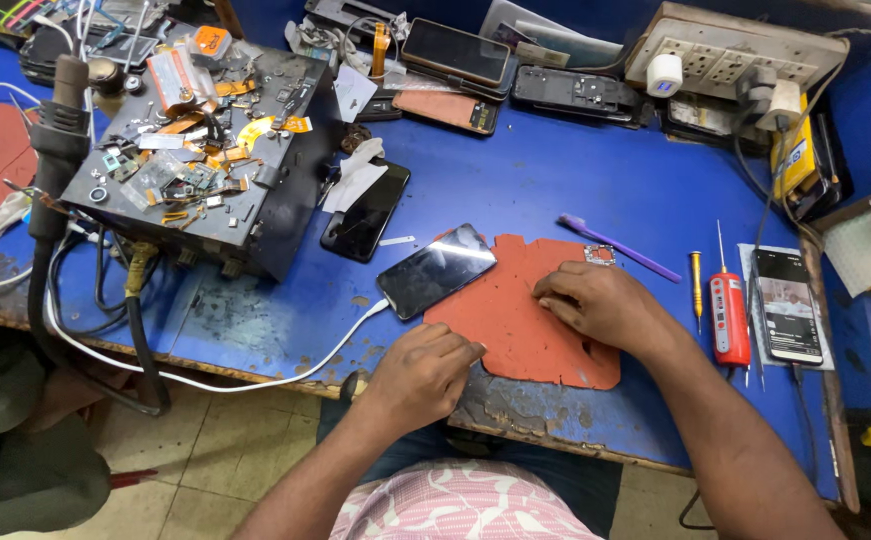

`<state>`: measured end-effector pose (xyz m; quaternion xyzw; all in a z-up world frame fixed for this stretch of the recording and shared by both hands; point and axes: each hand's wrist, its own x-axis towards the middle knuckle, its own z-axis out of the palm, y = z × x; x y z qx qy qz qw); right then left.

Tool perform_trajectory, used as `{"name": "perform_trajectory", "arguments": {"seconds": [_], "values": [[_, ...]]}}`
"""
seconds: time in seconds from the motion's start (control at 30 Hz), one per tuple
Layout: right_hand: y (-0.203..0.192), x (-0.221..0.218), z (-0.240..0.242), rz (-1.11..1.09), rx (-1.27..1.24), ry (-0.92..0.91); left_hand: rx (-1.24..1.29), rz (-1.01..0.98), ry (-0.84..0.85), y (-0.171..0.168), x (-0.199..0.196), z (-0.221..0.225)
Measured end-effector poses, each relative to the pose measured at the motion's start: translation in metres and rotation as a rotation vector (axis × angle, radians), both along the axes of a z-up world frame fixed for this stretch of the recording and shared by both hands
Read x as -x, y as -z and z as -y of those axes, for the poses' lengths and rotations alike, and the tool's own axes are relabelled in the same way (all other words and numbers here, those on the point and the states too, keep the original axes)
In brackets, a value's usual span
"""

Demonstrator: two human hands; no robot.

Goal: The person cleans a smartphone motherboard with a purple toothbrush on a red mat. They then pick up a blue smartphone, connect a white charging cable to it, and inspect the device by turning it over in their hands.

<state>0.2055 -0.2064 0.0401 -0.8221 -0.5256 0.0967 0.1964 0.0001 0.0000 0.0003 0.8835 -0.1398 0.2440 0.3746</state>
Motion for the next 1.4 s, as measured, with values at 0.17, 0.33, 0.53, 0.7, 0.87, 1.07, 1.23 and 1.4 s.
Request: {"name": "perform_trajectory", "arguments": {"seconds": [0.17,0.33,0.53,0.7,0.87,1.07,1.23,1.4], "values": [[0.001,0.0,0.001,0.003,-0.008,-0.008,-0.005,-0.006,0.0,0.0,0.0,0.0],[-0.001,0.002,0.002,0.005,0.008,0.004,0.004,0.018,-0.018,-0.001,-0.001,0.0],[0.0,0.0,0.003,-0.001,0.036,0.003,-0.015,0.075,-0.212,-0.008,-0.007,-0.012],[-0.001,0.001,0.004,-0.002,0.038,-0.001,-0.178,-0.038,-0.471,-0.013,-0.02,-0.039],[0.001,0.0,0.005,0.02,0.034,-0.031,-0.275,-0.161,-0.47,-0.005,-0.026,-0.047],[0.002,0.002,0.009,0.094,0.004,-0.065,-0.23,-0.178,-0.461,-0.011,-0.027,-0.044],[0.004,0.003,0.009,0.17,-0.021,-0.092,-0.064,-0.256,-0.406,-0.024,-0.025,-0.043],[0.005,0.007,0.002,0.153,-0.167,-0.068,-0.064,-0.333,-0.431,-0.026,-0.019,-0.035]]}}
